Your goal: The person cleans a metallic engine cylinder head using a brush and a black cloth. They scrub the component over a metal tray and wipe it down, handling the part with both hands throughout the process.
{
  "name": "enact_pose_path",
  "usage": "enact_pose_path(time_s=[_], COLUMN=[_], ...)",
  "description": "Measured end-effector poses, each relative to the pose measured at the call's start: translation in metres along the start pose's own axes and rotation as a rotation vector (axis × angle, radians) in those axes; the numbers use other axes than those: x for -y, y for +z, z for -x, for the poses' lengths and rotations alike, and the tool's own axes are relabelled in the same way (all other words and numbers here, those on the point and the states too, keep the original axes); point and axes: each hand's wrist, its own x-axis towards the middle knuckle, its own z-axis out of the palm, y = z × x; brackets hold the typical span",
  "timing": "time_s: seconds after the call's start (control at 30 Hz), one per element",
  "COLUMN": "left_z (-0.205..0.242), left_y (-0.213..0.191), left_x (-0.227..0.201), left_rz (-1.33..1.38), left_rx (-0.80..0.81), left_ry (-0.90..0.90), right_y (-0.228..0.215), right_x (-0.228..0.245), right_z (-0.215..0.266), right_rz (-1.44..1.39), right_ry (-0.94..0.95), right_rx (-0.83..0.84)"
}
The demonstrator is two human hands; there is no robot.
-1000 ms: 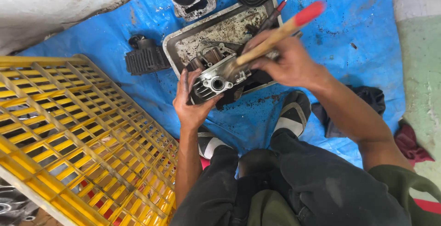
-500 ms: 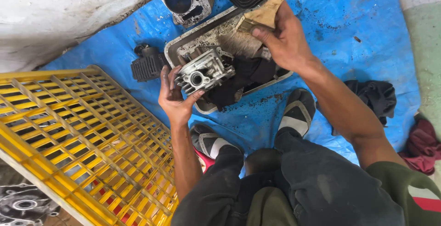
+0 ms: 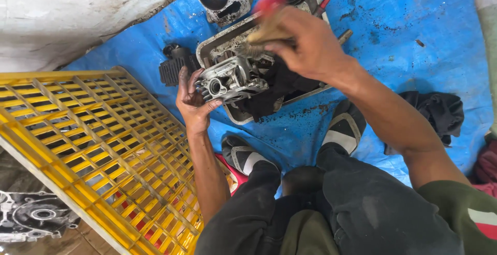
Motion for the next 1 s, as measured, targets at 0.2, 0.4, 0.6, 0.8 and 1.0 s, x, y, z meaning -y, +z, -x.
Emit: enact_pose_path(time_s=[0.2, 0.4, 0.6, 0.8, 1.0], left_z=[-0.004, -0.010, -0.016, -0.025, -0.025], left_y=[-0.010, -0.015, -0.023, -0.022, -0.028], left_x=[0.010, 0.007, 0.014, 0.008, 0.014], left_rz=[0.086, 0.081, 0.101, 0.103, 0.116], left_rx=[0.008, 0.035, 0.079, 0.116, 0.148], left_ry=[0.015, -0.043, -0.032, -0.076, -0.068], right_y=[0.014, 0.010, 0.004, 0.001, 0.002], right_x=[-0.003, 0.014, 0.003, 0.006, 0.017], right_z=[0.006, -0.013, -0.011, -0.018, -0.018], right_rz=[0.127, 0.204, -0.081, 0.186, 0.270], right_ry=[-0.173, -0.260, -0.069, -0.151, -0.146], right_rx=[0.051, 0.119, 0.202, 0.056, 0.116])
